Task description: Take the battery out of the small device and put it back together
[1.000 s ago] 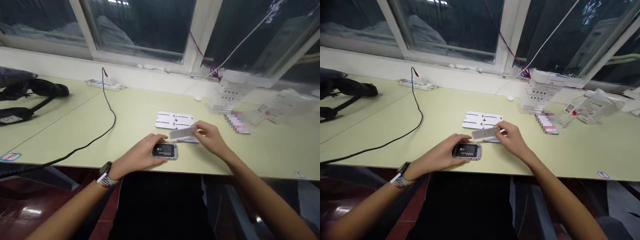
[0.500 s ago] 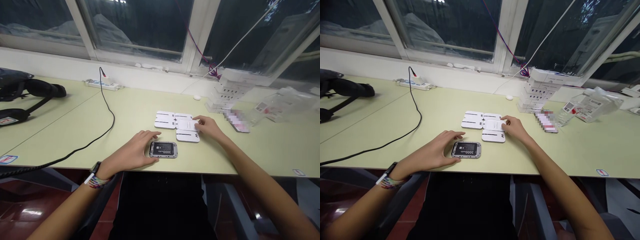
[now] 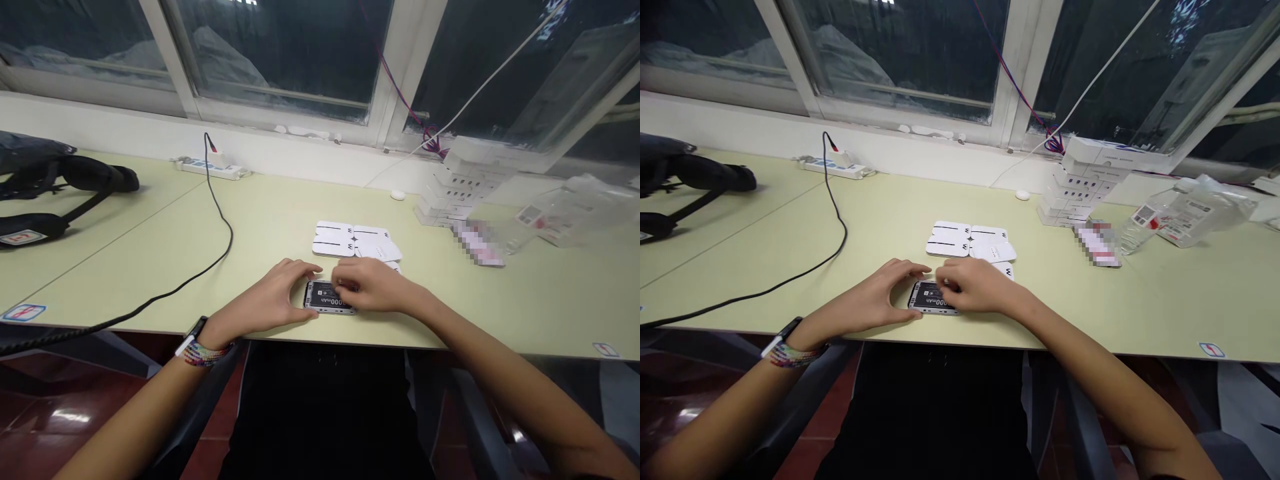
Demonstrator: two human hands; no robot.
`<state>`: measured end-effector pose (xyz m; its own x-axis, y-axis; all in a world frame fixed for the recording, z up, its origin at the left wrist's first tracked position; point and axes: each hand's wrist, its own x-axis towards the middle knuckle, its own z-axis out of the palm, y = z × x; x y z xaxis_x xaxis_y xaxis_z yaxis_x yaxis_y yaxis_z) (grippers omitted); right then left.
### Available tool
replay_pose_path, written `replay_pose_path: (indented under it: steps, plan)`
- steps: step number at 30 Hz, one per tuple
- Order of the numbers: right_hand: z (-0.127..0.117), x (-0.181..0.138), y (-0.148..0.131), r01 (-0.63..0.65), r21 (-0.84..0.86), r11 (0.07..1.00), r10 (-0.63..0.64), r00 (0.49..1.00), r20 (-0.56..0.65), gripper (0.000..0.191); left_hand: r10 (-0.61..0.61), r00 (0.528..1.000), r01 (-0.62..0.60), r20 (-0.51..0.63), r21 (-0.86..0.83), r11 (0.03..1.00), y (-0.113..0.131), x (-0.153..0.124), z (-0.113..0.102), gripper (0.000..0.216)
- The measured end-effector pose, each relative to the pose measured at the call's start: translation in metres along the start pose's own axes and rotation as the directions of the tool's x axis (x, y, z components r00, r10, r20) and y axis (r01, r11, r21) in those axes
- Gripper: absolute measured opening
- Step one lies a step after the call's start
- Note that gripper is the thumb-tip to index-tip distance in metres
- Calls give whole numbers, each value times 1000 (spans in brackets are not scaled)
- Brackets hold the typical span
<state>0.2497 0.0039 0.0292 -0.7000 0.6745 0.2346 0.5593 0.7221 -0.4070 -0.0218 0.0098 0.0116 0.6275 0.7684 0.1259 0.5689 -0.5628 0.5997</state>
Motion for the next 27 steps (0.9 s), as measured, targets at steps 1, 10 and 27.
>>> replay_pose_path:
  steps: [1, 10, 27]
  plan:
    - [4, 8, -6, 61, 29, 998, -63, 997, 49, 12, 9, 1000, -9, 8, 6, 1000, 0, 1, 0, 62]
    - [14, 42, -10, 200, 7, 980, -199, 968, 150, 12, -27, 998, 29, 56, -27, 999, -1, 3, 1, 35]
    - [9, 61, -17, 304, -144, 942, -248, 917, 313, 11, -68, 996, 74, 61, -116, 990, -12, 5, 0, 42]
